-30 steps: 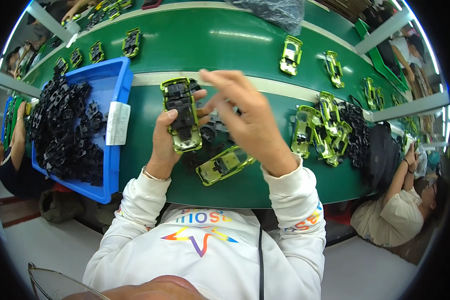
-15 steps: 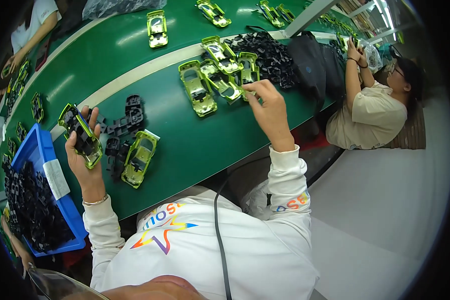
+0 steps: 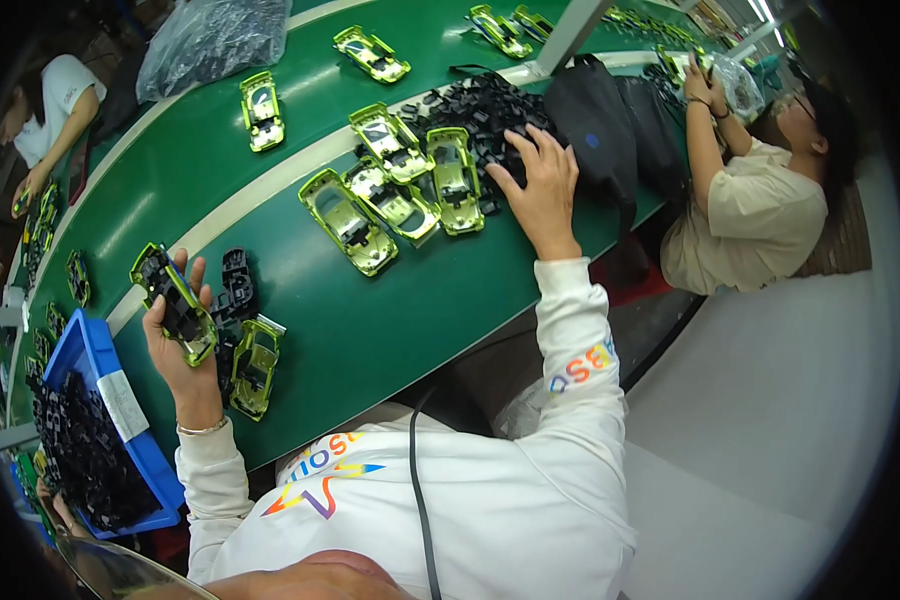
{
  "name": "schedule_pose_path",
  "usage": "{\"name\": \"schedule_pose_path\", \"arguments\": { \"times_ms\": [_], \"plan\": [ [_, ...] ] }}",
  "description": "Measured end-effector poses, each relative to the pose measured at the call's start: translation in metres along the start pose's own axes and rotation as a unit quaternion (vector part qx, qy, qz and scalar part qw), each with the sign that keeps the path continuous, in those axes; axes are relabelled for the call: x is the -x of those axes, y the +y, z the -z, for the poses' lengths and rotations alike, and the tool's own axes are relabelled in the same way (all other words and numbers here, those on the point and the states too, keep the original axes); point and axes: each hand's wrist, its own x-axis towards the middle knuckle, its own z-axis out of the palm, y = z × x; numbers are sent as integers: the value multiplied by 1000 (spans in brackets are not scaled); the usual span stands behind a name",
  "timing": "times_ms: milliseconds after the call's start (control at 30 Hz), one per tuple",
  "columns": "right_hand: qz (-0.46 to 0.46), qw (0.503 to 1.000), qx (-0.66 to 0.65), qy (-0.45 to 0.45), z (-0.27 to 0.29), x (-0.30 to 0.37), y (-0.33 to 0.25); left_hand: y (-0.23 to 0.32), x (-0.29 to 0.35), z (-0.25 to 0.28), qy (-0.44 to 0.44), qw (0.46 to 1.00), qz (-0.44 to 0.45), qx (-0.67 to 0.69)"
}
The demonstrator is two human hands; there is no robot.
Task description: The person assembles toy cars by hand, fitting black interior components into the car bodies and placing the assembled cars onto the conveyor belt.
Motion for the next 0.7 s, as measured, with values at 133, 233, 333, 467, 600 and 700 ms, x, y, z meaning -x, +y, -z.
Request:
{"name": "schedule_pose_path", "arguments": {
  "times_ms": [133, 233, 333, 467, 600, 700],
  "plan": [
    [-29, 998, -45, 17, 3, 6, -12, -3, -1, -2, 32, 999, 3, 9],
    [-7, 1000, -17, -7, 11, 9, -16, -4, 2, -4, 23, 999, 5, 23],
    [6, 997, -74, 24, 12, 17, -22, 0, 7, -2, 16, 999, -10, 31],
    [5, 981, -194, 30, 18, 29, -44, 4, 14, 4, 12, 999, -15, 39],
    [1, 953, -304, -7, 28, 41, -78, 8, 19, 12, 4, 998, -15, 59],
    [-29, 935, -348, -59, 33, 47, -109, 8, 20, 15, -8, 998, -17, 68]
  ]
}}
